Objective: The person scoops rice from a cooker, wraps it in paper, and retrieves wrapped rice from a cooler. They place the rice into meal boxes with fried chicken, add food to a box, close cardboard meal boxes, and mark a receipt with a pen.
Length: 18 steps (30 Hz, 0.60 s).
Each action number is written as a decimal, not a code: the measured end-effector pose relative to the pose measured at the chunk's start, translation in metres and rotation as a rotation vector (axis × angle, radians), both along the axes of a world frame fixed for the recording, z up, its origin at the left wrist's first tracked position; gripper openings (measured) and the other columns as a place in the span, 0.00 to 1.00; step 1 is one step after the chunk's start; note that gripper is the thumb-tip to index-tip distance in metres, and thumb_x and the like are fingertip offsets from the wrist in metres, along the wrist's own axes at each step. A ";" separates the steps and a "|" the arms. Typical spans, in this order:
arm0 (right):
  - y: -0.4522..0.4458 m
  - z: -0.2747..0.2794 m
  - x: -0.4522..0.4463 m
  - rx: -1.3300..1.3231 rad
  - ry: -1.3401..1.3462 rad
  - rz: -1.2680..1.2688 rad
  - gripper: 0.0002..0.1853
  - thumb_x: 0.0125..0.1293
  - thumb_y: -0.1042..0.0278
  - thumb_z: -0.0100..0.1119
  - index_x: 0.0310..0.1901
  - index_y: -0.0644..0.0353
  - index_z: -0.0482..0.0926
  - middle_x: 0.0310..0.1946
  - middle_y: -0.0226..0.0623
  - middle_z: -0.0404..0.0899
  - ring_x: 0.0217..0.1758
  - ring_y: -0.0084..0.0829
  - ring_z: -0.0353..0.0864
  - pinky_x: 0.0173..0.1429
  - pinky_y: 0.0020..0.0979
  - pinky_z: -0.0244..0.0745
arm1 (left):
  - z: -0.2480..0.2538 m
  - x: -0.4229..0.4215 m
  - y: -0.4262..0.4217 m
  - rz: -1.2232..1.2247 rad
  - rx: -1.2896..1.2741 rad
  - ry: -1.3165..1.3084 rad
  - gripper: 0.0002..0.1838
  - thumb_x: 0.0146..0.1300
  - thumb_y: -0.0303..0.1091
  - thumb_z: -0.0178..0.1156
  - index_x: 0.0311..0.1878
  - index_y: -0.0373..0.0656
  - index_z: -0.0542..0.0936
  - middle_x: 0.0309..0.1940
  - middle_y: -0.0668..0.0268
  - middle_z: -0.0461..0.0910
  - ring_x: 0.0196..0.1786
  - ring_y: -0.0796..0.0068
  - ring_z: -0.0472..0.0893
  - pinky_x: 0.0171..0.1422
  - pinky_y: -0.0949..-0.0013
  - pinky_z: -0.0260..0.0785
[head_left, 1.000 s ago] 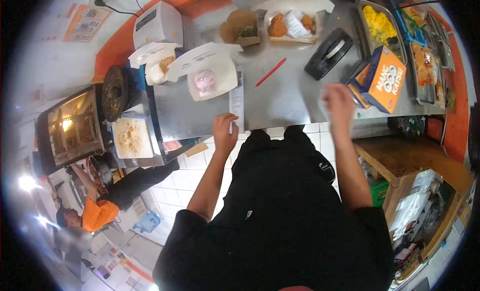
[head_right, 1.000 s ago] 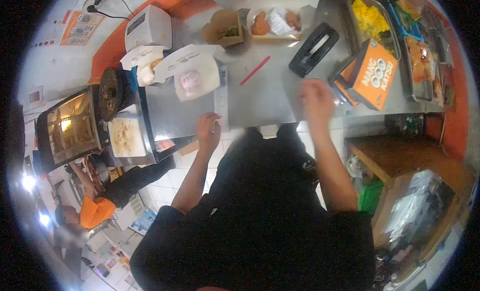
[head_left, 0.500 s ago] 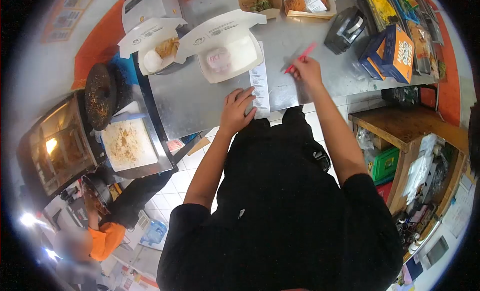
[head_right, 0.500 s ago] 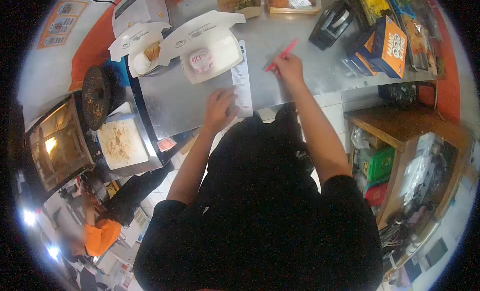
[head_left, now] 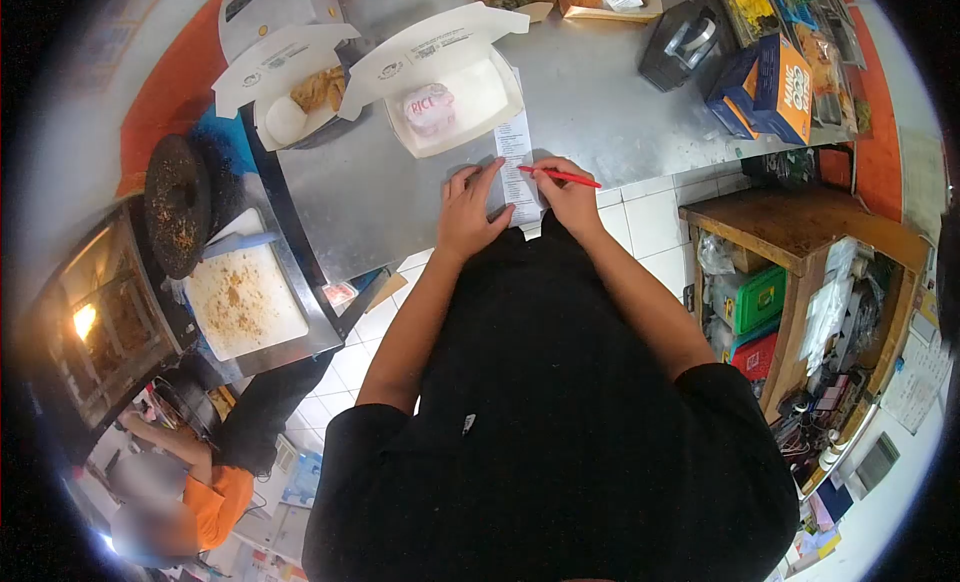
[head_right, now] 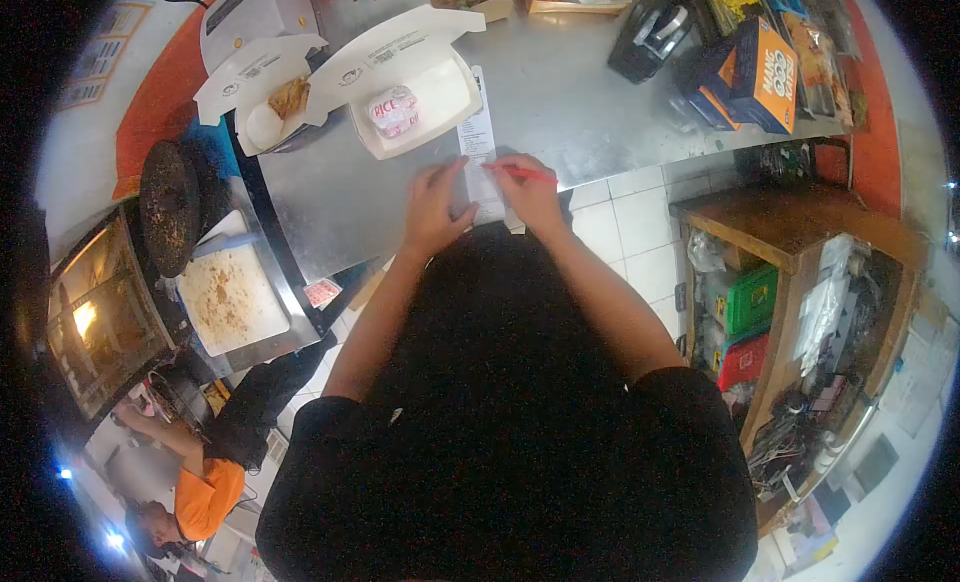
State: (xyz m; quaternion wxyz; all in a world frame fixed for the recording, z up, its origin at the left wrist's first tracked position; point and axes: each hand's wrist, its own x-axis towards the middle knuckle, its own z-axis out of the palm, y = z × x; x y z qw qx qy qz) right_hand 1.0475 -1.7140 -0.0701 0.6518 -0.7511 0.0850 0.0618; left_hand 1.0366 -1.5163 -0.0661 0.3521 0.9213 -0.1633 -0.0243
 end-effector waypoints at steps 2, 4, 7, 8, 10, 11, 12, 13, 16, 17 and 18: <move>-0.002 -0.006 -0.001 0.022 -0.004 -0.018 0.08 0.62 0.72 0.66 0.42 0.64 0.84 0.36 0.34 0.84 0.39 0.21 0.81 0.44 0.25 0.76 | -0.002 0.000 0.001 -0.003 0.018 -0.018 0.42 0.51 0.43 0.71 0.71 0.49 0.67 0.61 0.59 0.75 0.64 0.54 0.68 0.69 0.53 0.57; -0.004 -0.010 -0.003 -0.014 0.038 -0.041 0.08 0.63 0.72 0.65 0.42 0.64 0.84 0.37 0.34 0.84 0.40 0.23 0.82 0.45 0.26 0.77 | -0.005 0.000 0.001 -0.006 0.035 -0.036 0.42 0.50 0.43 0.71 0.71 0.50 0.68 0.61 0.63 0.77 0.64 0.58 0.69 0.68 0.55 0.58; -0.010 -0.020 -0.010 -0.082 0.075 -0.033 0.08 0.63 0.71 0.64 0.43 0.63 0.84 0.40 0.36 0.83 0.42 0.25 0.82 0.46 0.26 0.77 | -0.007 0.000 -0.001 -0.010 0.034 -0.058 0.42 0.51 0.43 0.70 0.71 0.48 0.68 0.65 0.66 0.74 0.64 0.59 0.69 0.68 0.55 0.58; -0.011 -0.020 -0.012 -0.084 0.076 -0.034 0.08 0.63 0.71 0.64 0.43 0.63 0.84 0.40 0.36 0.83 0.42 0.25 0.82 0.46 0.26 0.77 | -0.006 0.000 -0.003 -0.014 0.059 -0.082 0.41 0.51 0.42 0.70 0.71 0.47 0.68 0.67 0.67 0.72 0.64 0.60 0.69 0.69 0.56 0.58; -0.012 -0.018 -0.019 0.065 0.064 -0.048 0.09 0.63 0.71 0.63 0.43 0.62 0.85 0.44 0.38 0.82 0.45 0.27 0.82 0.48 0.27 0.77 | -0.006 0.000 -0.004 -0.020 0.080 -0.104 0.41 0.51 0.42 0.69 0.70 0.46 0.68 0.69 0.68 0.70 0.64 0.61 0.69 0.69 0.56 0.57; -0.011 -0.013 -0.020 0.063 0.067 -0.049 0.09 0.63 0.71 0.63 0.43 0.62 0.85 0.44 0.38 0.82 0.45 0.27 0.82 0.48 0.27 0.77 | -0.004 0.000 -0.004 -0.020 0.076 -0.094 0.41 0.51 0.42 0.69 0.70 0.46 0.68 0.70 0.69 0.69 0.64 0.61 0.69 0.69 0.56 0.57; -0.011 -0.007 -0.020 0.043 0.018 -0.033 0.08 0.64 0.73 0.62 0.44 0.63 0.84 0.41 0.38 0.82 0.44 0.27 0.81 0.49 0.27 0.75 | -0.002 0.000 -0.004 -0.020 0.072 -0.085 0.41 0.51 0.42 0.69 0.70 0.45 0.68 0.71 0.70 0.68 0.64 0.61 0.68 0.70 0.56 0.56; -0.010 -0.002 -0.019 0.024 -0.032 -0.017 0.08 0.64 0.76 0.61 0.44 0.65 0.84 0.38 0.37 0.82 0.43 0.26 0.80 0.50 0.26 0.73 | -0.001 0.000 -0.004 -0.022 0.070 -0.084 0.41 0.51 0.42 0.69 0.70 0.45 0.68 0.71 0.70 0.68 0.64 0.61 0.68 0.70 0.56 0.56; -0.012 -0.001 -0.020 -0.087 0.033 0.054 0.09 0.62 0.70 0.64 0.43 0.56 0.87 0.46 0.38 0.80 0.46 0.29 0.81 0.50 0.29 0.76 | 0.001 0.001 -0.004 -0.024 0.093 -0.074 0.41 0.50 0.42 0.69 0.69 0.44 0.69 0.71 0.70 0.68 0.64 0.62 0.68 0.70 0.56 0.56; -0.011 0.003 -0.020 -0.087 0.034 0.054 0.09 0.62 0.70 0.64 0.43 0.56 0.87 0.46 0.38 0.80 0.46 0.29 0.81 0.50 0.29 0.76 | 0.002 0.000 -0.005 -0.022 0.100 -0.071 0.41 0.49 0.42 0.69 0.69 0.44 0.69 0.71 0.70 0.68 0.64 0.62 0.68 0.70 0.56 0.56; -0.010 0.008 -0.020 -0.133 0.040 0.073 0.09 0.62 0.69 0.64 0.43 0.54 0.87 0.44 0.37 0.81 0.45 0.29 0.80 0.50 0.29 0.76 | 0.004 0.000 -0.005 -0.019 0.107 -0.068 0.41 0.49 0.42 0.69 0.69 0.44 0.69 0.71 0.70 0.68 0.64 0.61 0.68 0.70 0.56 0.56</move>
